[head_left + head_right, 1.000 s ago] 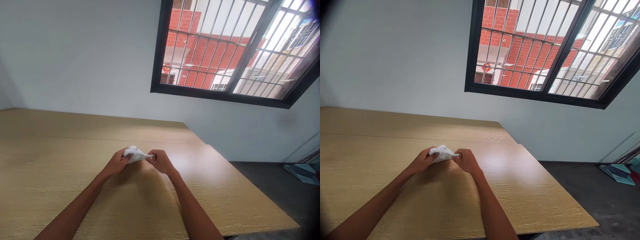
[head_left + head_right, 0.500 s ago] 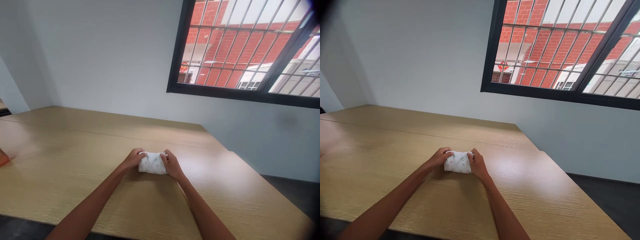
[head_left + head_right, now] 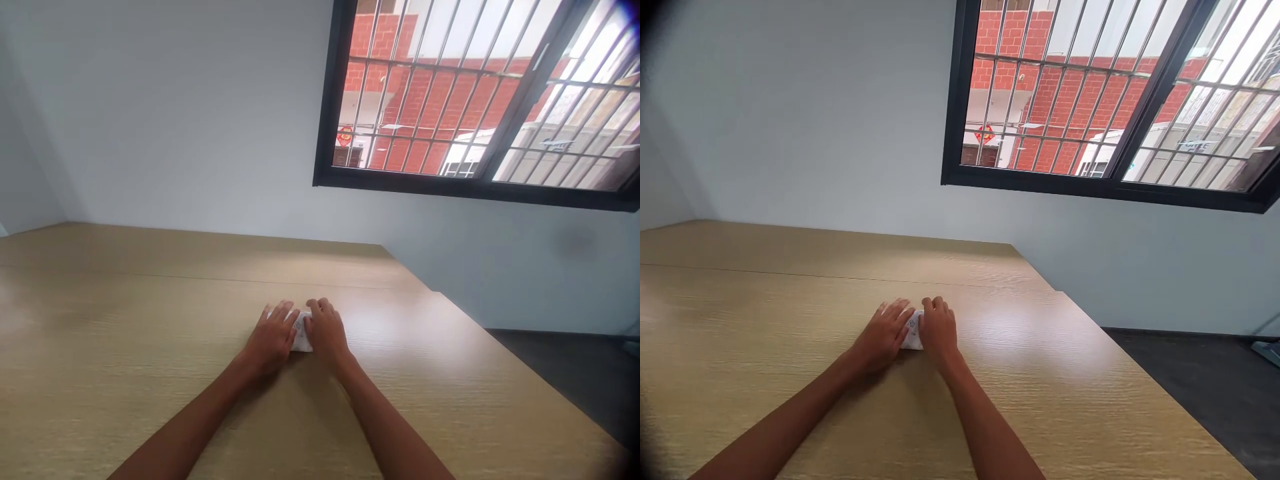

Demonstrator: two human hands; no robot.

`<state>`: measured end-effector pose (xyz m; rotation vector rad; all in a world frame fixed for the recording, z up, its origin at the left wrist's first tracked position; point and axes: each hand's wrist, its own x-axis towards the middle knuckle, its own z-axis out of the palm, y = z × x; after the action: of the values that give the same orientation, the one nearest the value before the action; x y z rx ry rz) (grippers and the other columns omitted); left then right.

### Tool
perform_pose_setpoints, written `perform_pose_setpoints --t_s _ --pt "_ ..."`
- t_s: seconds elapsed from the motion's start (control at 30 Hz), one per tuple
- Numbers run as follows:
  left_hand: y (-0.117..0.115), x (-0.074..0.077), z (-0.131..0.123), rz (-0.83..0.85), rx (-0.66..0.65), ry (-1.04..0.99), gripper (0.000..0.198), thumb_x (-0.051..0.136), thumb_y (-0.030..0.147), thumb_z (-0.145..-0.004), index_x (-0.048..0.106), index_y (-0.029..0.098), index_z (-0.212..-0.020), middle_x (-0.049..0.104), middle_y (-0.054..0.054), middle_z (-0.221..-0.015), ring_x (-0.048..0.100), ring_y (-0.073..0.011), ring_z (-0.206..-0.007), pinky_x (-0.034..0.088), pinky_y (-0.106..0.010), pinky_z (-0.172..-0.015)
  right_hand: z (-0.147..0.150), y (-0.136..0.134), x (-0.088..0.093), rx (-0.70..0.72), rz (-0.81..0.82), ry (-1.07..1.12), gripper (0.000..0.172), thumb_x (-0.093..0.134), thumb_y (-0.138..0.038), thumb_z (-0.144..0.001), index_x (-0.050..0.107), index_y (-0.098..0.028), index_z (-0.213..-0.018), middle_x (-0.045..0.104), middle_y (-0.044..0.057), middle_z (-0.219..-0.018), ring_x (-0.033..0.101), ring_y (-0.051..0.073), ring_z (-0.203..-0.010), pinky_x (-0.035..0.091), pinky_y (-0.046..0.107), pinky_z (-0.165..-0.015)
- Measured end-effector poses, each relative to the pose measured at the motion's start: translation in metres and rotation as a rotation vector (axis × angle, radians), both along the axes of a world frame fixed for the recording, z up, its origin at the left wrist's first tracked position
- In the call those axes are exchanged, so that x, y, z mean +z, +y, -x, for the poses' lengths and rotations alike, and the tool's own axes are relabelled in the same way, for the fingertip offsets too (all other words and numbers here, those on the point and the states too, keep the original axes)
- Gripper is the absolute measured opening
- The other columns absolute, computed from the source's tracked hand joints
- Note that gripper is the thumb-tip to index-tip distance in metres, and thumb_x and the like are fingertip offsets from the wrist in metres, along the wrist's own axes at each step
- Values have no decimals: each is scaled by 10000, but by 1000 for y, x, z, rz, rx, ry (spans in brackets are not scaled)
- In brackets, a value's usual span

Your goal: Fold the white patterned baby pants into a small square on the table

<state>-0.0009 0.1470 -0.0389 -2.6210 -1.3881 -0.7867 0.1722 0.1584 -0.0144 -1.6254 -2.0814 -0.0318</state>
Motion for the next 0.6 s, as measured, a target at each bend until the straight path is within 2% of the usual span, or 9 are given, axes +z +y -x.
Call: perform_pose_setpoints --t_s 0.07,0.13,0.23,0.3,0.37,0.4,0.47,0.57,0.6 --pt "-1 -3 -7 70 17 57 454 312 250 -1023 443 134 -1443 432 -156 -1517 354 -326 -1431 287 -609 -1168 7 -4 2 24 -94 -90 212 506 -129 -947 659 -167 -1089 599 135 -1232 538 281 -1139 388 399 -941" --pt "-1 -4 -9 134 -3 62 466 332 242 -1009 444 146 -1451 433 -145 -1522 365 -316 -1428 308 -586 -1167 14 -8 2 108 -98 -93 279 460 -181 -990 654 -163 -1190 543 147 -1375 482 288 -1262 354 428 -1045" --pt "2 -8 -7 180 -7 26 528 355 199 -969 415 148 -1491 386 -142 -1560 339 -294 -1453 282 -550 -1195 18 -12 -4 242 97 -29 488 343 -313 -1060 425 -123 -1502 366 147 -1571 331 276 -1439 272 460 -1168" --pt "7 -13 -4 194 6 -8 577 379 202 -948 376 113 -1518 352 -163 -1575 311 -297 -1471 253 -549 -1209 15 -10 -7 260 246 -2 578 288 -409 -1077 296 -112 -1573 277 146 -1616 234 281 -1499 204 522 -1204" --pt "12 -12 1 202 -1 -66 572 412 237 -939 416 89 -1491 389 -185 -1550 343 -309 -1455 270 -542 -1204 9 -6 -4 252 296 3 623 307 -475 -1068 282 -119 -1579 239 158 -1626 191 301 -1518 156 592 -1204" --pt "14 -7 4 194 -10 -114 549 430 259 -934 463 87 -1454 431 -192 -1519 381 -313 -1432 289 -534 -1197 5 -4 1 249 270 7 629 343 -482 -1059 296 -121 -1572 238 170 -1624 188 314 -1518 144 620 -1196" --pt "9 15 15 137 -23 -261 473 450 299 -932 566 97 -1344 533 -189 -1430 470 -313 -1363 333 -523 -1177 -3 -7 21 245 153 58 600 427 -446 -1035 363 -118 -1532 293 197 -1596 244 334 -1497 176 640 -1181" --pt "-12 65 47 -27 -78 -556 363 503 318 -918 647 101 -1170 643 -114 -1268 566 -283 -1244 412 -489 -1110 -20 -25 61 273 -199 361 477 520 -413 -997 538 -99 -1355 535 204 -1396 478 298 -1336 376 520 -1121" --pt "-20 79 60 -39 -42 -651 360 472 313 -943 638 88 -1169 648 -79 -1222 581 -266 -1217 436 -476 -1066 -27 -32 72 271 -285 473 424 503 -395 -1009 562 -100 -1308 581 188 -1318 538 268 -1257 432 470 -1078"
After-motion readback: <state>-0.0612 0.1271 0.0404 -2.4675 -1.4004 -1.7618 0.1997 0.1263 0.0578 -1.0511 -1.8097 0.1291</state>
